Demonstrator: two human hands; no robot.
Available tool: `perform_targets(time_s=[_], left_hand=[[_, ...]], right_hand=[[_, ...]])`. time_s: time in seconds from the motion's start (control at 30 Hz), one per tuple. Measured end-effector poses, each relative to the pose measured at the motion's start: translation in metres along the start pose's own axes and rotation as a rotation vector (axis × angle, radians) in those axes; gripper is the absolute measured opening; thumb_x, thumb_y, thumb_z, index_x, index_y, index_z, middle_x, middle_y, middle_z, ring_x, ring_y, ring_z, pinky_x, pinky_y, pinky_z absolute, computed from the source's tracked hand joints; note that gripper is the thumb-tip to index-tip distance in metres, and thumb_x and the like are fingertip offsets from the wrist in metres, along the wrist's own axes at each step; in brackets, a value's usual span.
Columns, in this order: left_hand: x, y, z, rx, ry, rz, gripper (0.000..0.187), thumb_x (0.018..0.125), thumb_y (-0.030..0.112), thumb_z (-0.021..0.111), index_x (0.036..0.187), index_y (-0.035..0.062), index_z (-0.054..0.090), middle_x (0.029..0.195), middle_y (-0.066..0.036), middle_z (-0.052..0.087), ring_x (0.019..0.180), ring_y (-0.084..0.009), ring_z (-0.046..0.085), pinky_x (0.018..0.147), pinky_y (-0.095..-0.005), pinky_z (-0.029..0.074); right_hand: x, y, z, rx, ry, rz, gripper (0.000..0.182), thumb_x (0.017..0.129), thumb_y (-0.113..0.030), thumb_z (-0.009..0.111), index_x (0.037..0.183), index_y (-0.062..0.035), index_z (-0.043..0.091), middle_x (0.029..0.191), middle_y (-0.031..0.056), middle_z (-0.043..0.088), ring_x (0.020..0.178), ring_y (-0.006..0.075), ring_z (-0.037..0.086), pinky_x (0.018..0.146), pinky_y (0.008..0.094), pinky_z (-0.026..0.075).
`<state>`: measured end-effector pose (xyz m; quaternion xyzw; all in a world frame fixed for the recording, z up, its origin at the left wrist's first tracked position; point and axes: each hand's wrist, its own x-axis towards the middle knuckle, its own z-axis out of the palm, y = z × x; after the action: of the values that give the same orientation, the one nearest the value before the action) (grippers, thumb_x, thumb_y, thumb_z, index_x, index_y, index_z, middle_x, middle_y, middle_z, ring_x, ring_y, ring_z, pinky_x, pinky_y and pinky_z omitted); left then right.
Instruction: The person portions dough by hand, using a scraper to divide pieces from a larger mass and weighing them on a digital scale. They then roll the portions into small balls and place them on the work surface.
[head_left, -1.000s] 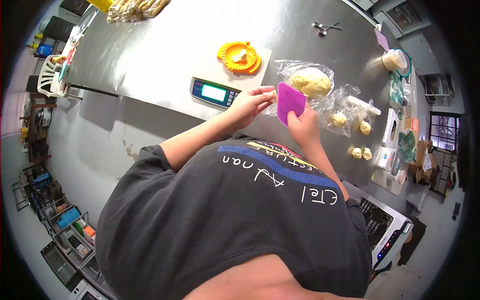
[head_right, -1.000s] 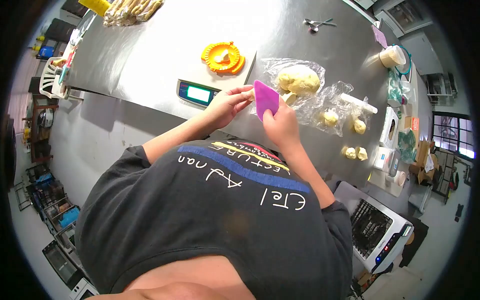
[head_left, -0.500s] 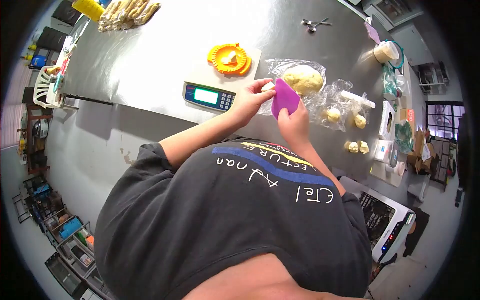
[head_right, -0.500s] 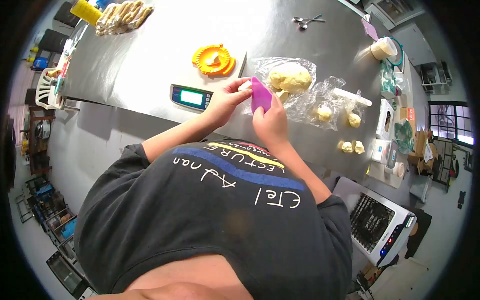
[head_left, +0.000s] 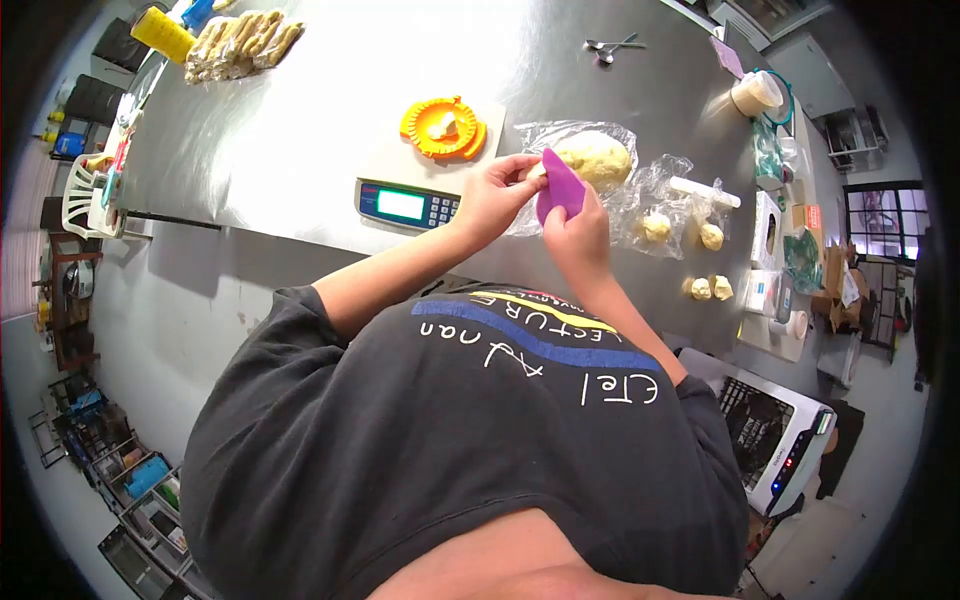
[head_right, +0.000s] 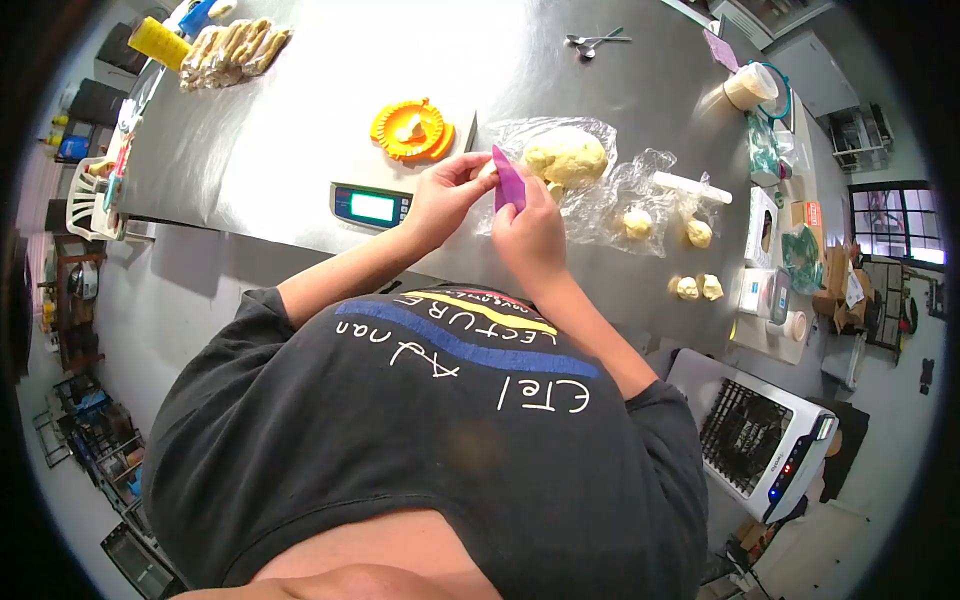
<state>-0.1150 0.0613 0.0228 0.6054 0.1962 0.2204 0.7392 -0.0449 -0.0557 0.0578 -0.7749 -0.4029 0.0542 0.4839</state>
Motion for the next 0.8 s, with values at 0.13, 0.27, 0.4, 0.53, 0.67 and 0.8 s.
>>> perform_targets(time_s=[0.13, 0.27, 0.4, 0.53, 0.67, 0.8], left_hand=[[-0.001, 0.002, 0.001, 0.075, 0.057, 0.030, 0.028, 0.082, 0.009, 0.064, 0.106, -0.0048, 0.061, 0.084, -0.001, 0.063, 0.075, -0.0035, 0.054, 0.067, -0.0184, 0.044], [0.004, 0.005, -0.001, -0.387, 0.043, -0.182, 0.034, 0.084, 0.008, 0.060, 0.114, -0.0060, 0.053, 0.101, -0.007, 0.060, 0.094, -0.0114, 0.057, 0.087, -0.0244, 0.045], [0.027, -0.008, -0.048, -0.307, 0.271, -0.155, 0.036, 0.084, 0.009, 0.059, 0.115, -0.0054, 0.052, 0.103, -0.009, 0.060, 0.095, -0.0139, 0.057, 0.088, -0.0258, 0.043], [0.049, -0.016, -0.104, 0.263, 0.461, -0.060, 0.042, 0.086, 0.019, 0.055, 0.120, -0.0052, 0.051, 0.111, -0.015, 0.059, 0.100, -0.0174, 0.056, 0.087, -0.0270, 0.042], [0.051, -0.022, -0.125, 0.289, 0.452, -0.121, 0.040, 0.091, 0.024, 0.046, 0.119, -0.0025, 0.054, 0.117, -0.018, 0.057, 0.107, -0.0180, 0.053, 0.091, -0.0283, 0.040], [0.037, 0.008, -0.111, 0.182, 0.444, -0.021, 0.036, 0.092, 0.020, 0.044, 0.119, -0.0015, 0.054, 0.116, -0.015, 0.057, 0.111, -0.0176, 0.050, 0.095, -0.0280, 0.037]], right_hand=[[0.005, 0.004, 0.005, -0.022, 0.035, -0.059, 0.040, 0.071, 0.003, 0.046, 0.111, 0.0007, 0.054, 0.101, 0.0220, 0.058, 0.094, 0.0377, 0.057, 0.081, 0.0408, 0.047], [0.009, 0.007, 0.010, -0.026, 0.052, -0.052, 0.040, 0.072, 0.003, 0.047, 0.111, 0.0015, 0.054, 0.101, 0.0222, 0.058, 0.094, 0.0371, 0.057, 0.082, 0.0404, 0.047], [0.010, 0.010, 0.013, 0.027, 0.026, -0.025, 0.038, 0.072, 0.002, 0.048, 0.109, 0.0036, 0.054, 0.100, 0.0215, 0.059, 0.093, 0.0352, 0.059, 0.081, 0.0386, 0.047], [0.010, 0.013, 0.015, -0.001, 0.087, -0.197, 0.036, 0.073, 0.002, 0.050, 0.108, 0.0048, 0.053, 0.097, 0.0206, 0.060, 0.091, 0.0333, 0.060, 0.081, 0.0369, 0.047], [0.009, 0.012, 0.010, 0.041, 0.014, -0.087, 0.034, 0.072, 0.003, 0.049, 0.106, 0.0037, 0.055, 0.107, 0.0219, 0.056, 0.098, 0.0362, 0.056, 0.085, 0.0391, 0.046], [0.006, 0.020, 0.012, 0.042, -0.043, -0.097, 0.032, 0.072, 0.002, 0.050, 0.103, 0.0051, 0.055, 0.105, 0.0219, 0.057, 0.098, 0.0370, 0.055, 0.085, 0.0391, 0.046]])
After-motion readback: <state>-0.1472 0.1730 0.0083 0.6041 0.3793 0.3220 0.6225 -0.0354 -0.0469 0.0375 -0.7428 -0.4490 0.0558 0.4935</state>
